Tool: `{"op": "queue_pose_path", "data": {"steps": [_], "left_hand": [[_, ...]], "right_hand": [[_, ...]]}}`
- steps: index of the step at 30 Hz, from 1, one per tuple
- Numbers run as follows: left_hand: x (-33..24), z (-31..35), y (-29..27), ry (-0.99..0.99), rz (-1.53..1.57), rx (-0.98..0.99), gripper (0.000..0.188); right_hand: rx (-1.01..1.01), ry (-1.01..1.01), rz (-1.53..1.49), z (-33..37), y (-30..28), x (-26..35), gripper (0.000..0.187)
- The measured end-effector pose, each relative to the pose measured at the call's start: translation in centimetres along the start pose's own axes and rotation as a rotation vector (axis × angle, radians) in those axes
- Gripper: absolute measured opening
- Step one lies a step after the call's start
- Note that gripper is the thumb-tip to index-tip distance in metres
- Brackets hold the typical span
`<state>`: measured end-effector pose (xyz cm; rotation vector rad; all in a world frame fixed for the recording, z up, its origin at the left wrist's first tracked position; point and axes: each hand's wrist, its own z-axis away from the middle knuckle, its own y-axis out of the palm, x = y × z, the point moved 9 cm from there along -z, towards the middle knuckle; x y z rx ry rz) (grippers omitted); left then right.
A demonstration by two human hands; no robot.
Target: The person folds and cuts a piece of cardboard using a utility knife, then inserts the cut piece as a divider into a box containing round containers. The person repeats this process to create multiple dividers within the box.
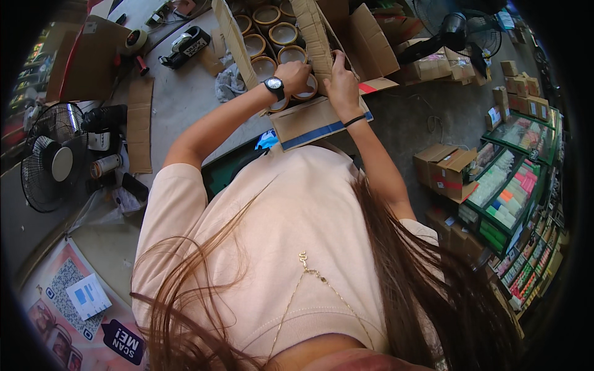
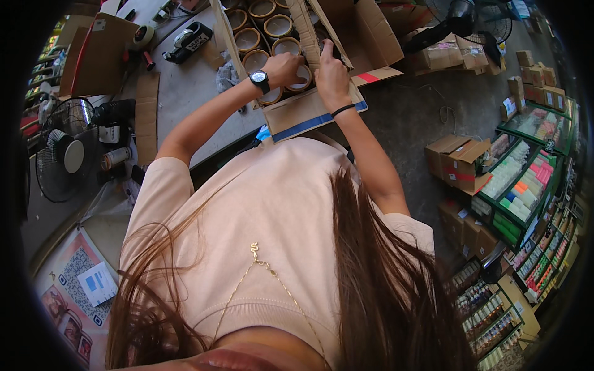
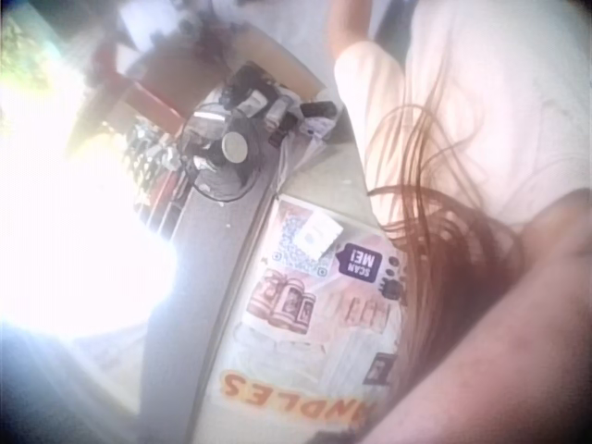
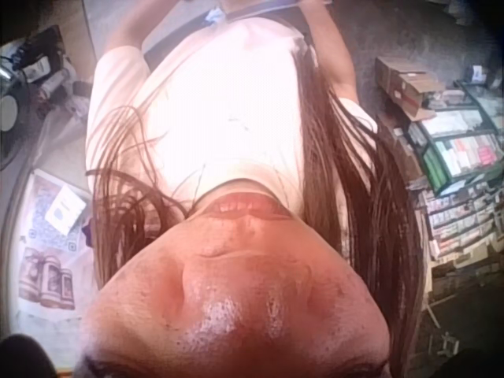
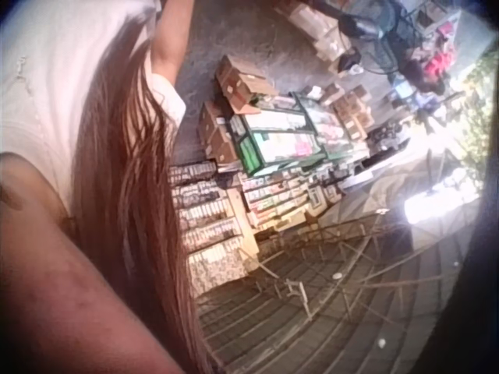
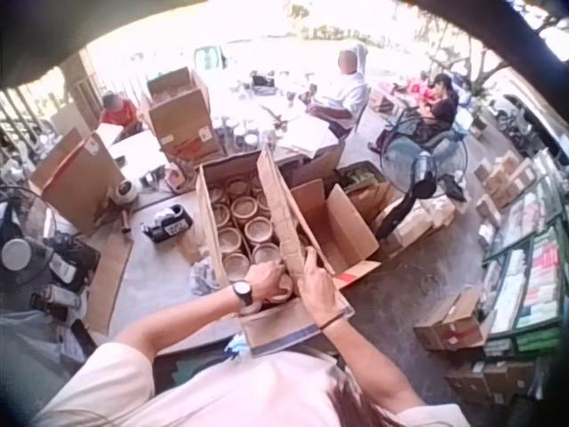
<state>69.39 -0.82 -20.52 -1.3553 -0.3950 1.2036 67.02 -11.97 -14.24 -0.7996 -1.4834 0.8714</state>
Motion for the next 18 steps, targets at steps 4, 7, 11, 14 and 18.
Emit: {"op": "queue_pose_path", "data": {"steps": [4,7,11,14,18], "left_hand": [[0.5,0.4,0.3,-0.002,0.021,0.024,0.051],[0.8,0.7,0.3,0.001,0.032,0.040,0.051],[0.8,0.9,0.3,0.000,0.047,0.042,0.050],[0.9,0.9,0.6,-0.011,0.052,0.049,0.048],[1.2,0.6,0.6,-0.010,0.072,0.076,0.053]], "right_hand": [[-0.009,0.009,-0.005,0.2,0.6,-0.1,0.069],[-0.020,0.002,-0.001,0.1,0.6,0.1,0.067],[-0.017,0.020,0.044,-0.4,1.4,-0.3,0.064],[0.001,0.085,0.044,-0.6,1.4,-0.6,0.064],[-0.023,0.114,0.045,-0.2,1.3,-0.8,0.061]]}}
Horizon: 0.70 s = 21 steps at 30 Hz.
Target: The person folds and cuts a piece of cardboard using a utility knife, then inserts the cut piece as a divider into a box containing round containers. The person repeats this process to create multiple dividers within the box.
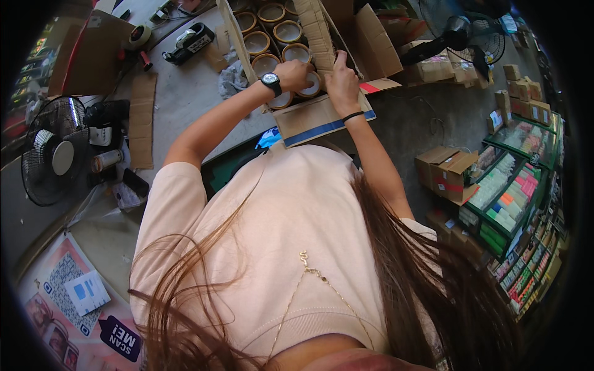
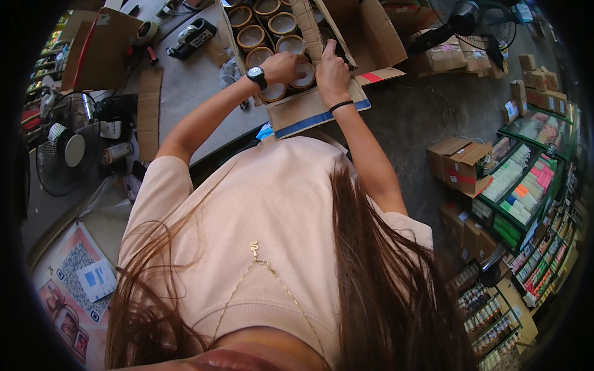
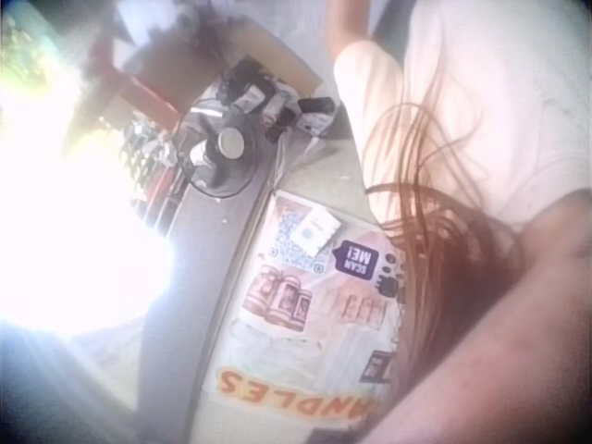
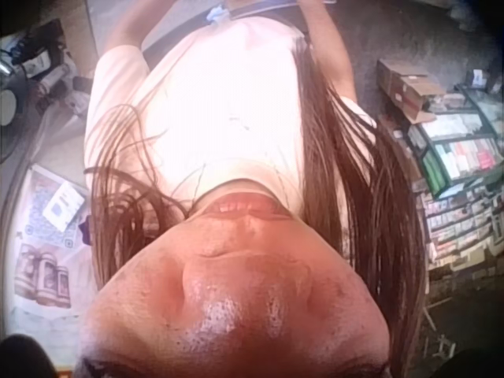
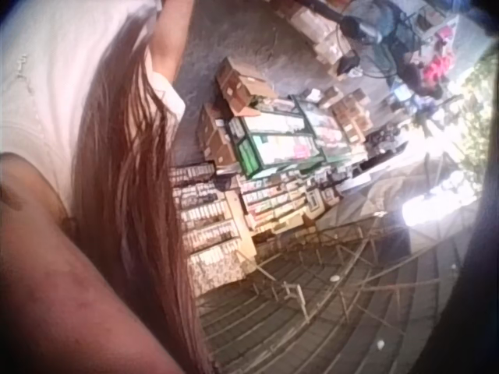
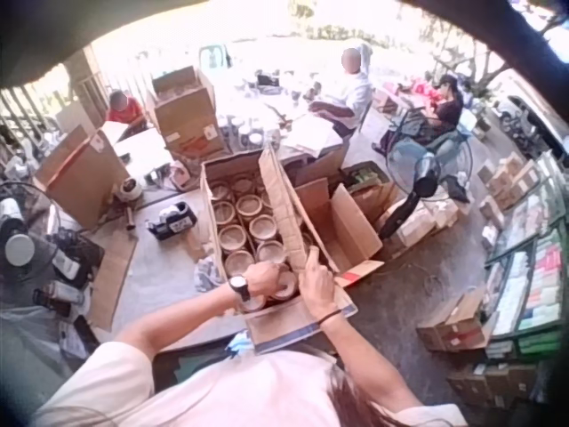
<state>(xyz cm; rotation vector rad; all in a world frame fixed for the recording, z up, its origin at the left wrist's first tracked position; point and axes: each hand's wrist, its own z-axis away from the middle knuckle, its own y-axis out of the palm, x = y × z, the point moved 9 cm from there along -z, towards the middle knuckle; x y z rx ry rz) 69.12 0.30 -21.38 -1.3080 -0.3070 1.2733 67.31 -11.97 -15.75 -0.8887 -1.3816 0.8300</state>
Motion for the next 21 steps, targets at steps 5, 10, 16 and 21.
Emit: {"op": "queue_pose_path", "data": {"steps": [5,10,16,21], "left_hand": [[1.8,-2.1,-0.2,-0.040,0.091,-0.133,0.066],[1.6,-2.5,-2.1,-0.128,0.028,-0.108,0.057],[5.9,-5.2,-2.3,-0.180,-0.110,-0.039,0.045],[6.1,-4.3,-2.5,-0.240,-0.121,-0.029,0.054]], "right_hand": [[-0.043,-0.006,0.001,1.2,0.4,0.4,0.050],[-0.024,-0.065,0.037,0.5,0.6,1.0,0.036],[-0.075,-0.087,-0.057,0.0,0.4,0.8,0.026],[-0.066,-0.128,-0.019,-2.3,1.0,0.7,0.028]]}}
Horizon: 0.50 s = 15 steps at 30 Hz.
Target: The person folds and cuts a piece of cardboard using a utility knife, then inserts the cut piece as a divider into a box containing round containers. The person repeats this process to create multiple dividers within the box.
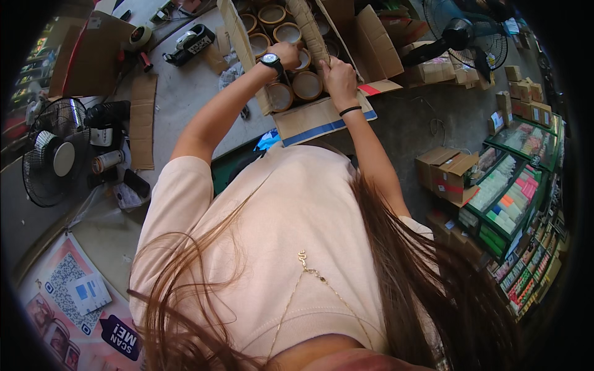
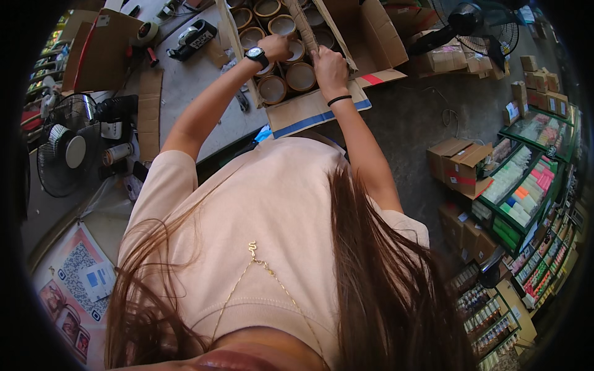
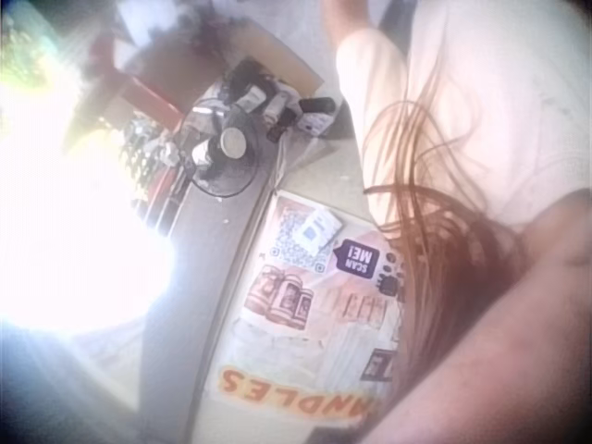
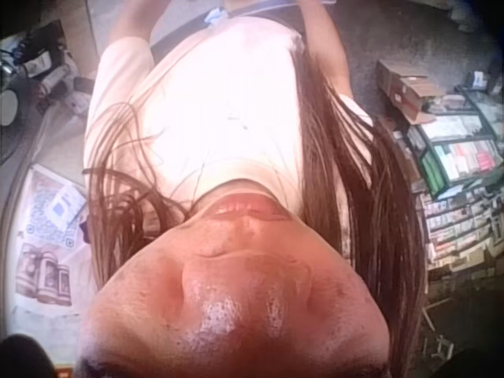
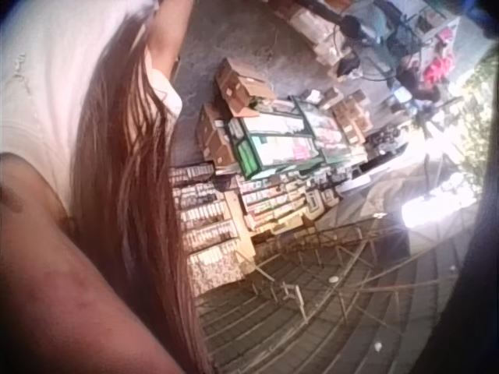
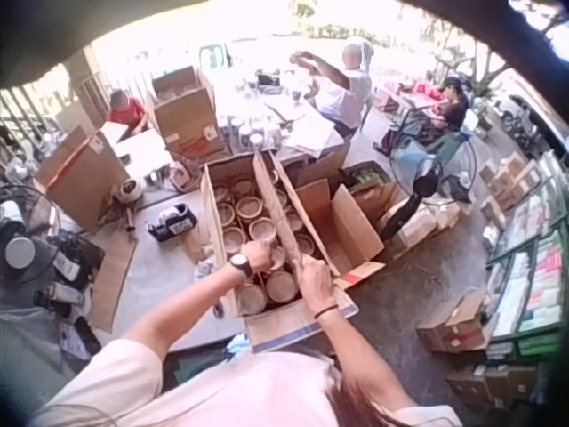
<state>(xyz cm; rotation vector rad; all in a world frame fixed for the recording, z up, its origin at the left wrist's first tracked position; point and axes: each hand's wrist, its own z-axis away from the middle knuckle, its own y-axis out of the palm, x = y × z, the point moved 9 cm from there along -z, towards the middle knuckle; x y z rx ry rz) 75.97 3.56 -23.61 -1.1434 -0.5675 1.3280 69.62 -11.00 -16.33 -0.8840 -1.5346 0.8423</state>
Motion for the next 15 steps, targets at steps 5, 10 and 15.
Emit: {"op": "queue_pose_path", "data": {"steps": [5,10,15], "left_hand": [[-0.3,0.6,-0.5,0.016,-0.011,0.006,0.059],[0.1,0.1,-0.2,0.018,0.000,0.012,0.062],[0.3,0.0,-0.2,0.057,0.031,-0.026,0.058]], "right_hand": [[0.026,0.045,0.078,-0.4,0.9,-0.1,0.026],[0.023,0.051,0.166,-0.3,2.4,0.1,0.020],[0.000,0.055,0.203,0.9,2.1,0.0,0.015]]}}
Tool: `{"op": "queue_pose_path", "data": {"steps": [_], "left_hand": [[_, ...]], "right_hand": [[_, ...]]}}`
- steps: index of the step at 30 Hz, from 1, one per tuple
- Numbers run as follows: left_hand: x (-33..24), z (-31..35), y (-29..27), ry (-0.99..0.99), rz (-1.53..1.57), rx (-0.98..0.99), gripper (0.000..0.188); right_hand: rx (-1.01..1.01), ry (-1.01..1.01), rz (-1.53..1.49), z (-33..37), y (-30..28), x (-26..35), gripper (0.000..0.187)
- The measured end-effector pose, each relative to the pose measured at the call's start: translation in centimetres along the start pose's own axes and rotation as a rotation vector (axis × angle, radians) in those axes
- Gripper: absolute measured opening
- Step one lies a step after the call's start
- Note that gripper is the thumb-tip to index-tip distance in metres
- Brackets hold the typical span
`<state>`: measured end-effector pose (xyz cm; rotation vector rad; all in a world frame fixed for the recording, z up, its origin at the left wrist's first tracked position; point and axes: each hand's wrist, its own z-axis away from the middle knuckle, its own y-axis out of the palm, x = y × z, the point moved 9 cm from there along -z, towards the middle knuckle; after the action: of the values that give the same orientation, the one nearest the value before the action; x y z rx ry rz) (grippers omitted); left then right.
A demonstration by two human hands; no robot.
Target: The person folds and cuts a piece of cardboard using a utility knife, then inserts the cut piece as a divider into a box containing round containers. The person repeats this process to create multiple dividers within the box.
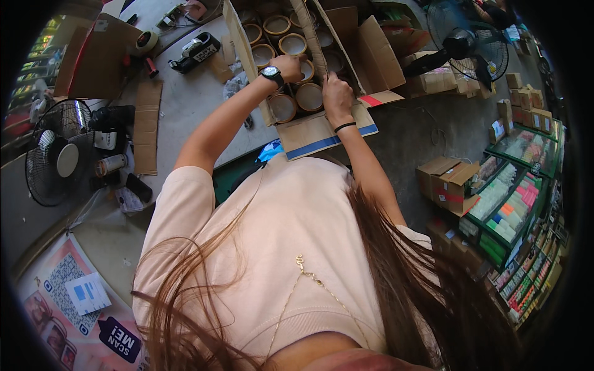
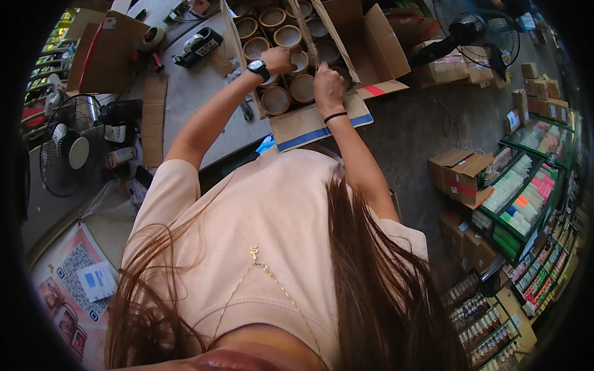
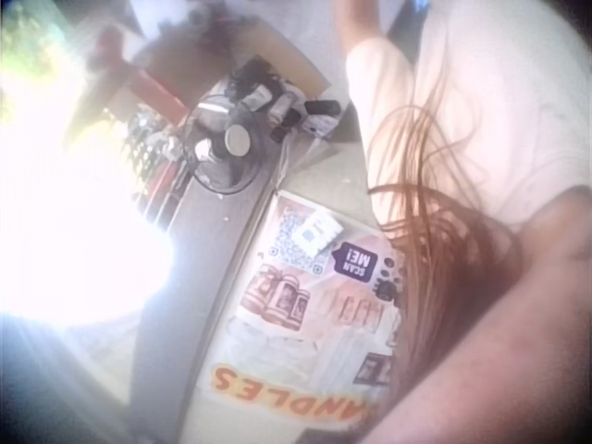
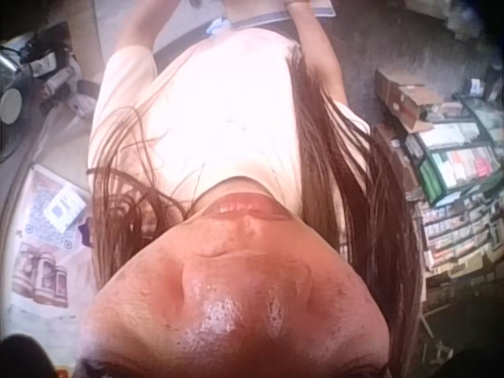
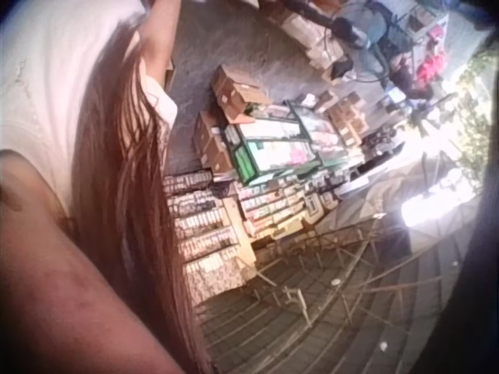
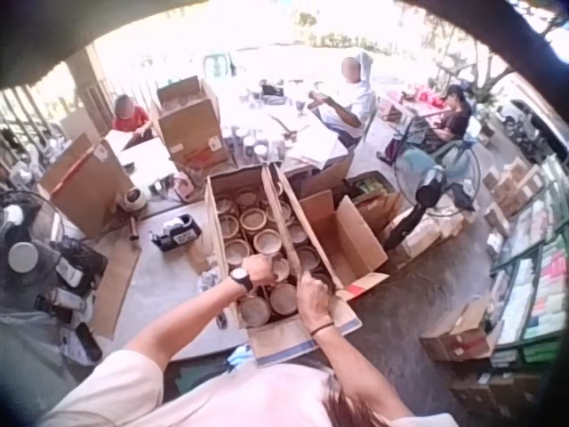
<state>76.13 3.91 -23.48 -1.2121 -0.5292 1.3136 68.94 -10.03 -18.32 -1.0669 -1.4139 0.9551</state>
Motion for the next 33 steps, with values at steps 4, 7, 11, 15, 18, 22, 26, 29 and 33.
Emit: {"op": "queue_pose_path", "data": {"steps": [4,7,11,15,18,22,26,29,33], "left_hand": [[0.2,-2.2,-0.2,0.067,0.096,0.045,0.060],[1.0,-4.0,-1.6,0.022,0.185,-0.070,0.069],[4.6,-7.1,-3.3,-0.089,0.106,-0.049,0.068],[5.7,-7.7,-3.2,-0.090,-0.024,0.005,0.062],[4.8,-6.9,-3.4,-0.087,-0.040,0.047,0.062],[5.6,-6.6,-3.1,-0.127,-0.026,0.028,0.064],[5.3,-6.5,-3.0,-0.123,-0.027,0.027,0.065],[5.5,-6.8,-3.1,-0.137,-0.044,0.019,0.064],[5.3,-6.8,-3.1,-0.022,-0.066,-0.073,0.058]], "right_hand": [[0.014,-0.002,0.033,-0.2,0.8,-0.2,0.017],[0.046,-0.025,0.025,-0.9,1.1,0.0,0.018],[0.053,-0.086,-0.024,-1.2,0.3,0.3,0.021],[0.078,-0.103,-0.028,-1.2,1.0,-0.2,0.024],[0.079,-0.100,-0.029,-1.4,0.6,-0.5,0.024],[0.076,-0.115,-0.048,-2.7,0.9,-0.5,0.022],[0.079,-0.085,-0.053,-4.0,1.6,-0.5,0.021],[0.098,-0.067,-0.023,-5.2,1.8,0.1,0.022],[0.164,-0.014,0.040,-5.9,1.7,0.6,0.023]]}}
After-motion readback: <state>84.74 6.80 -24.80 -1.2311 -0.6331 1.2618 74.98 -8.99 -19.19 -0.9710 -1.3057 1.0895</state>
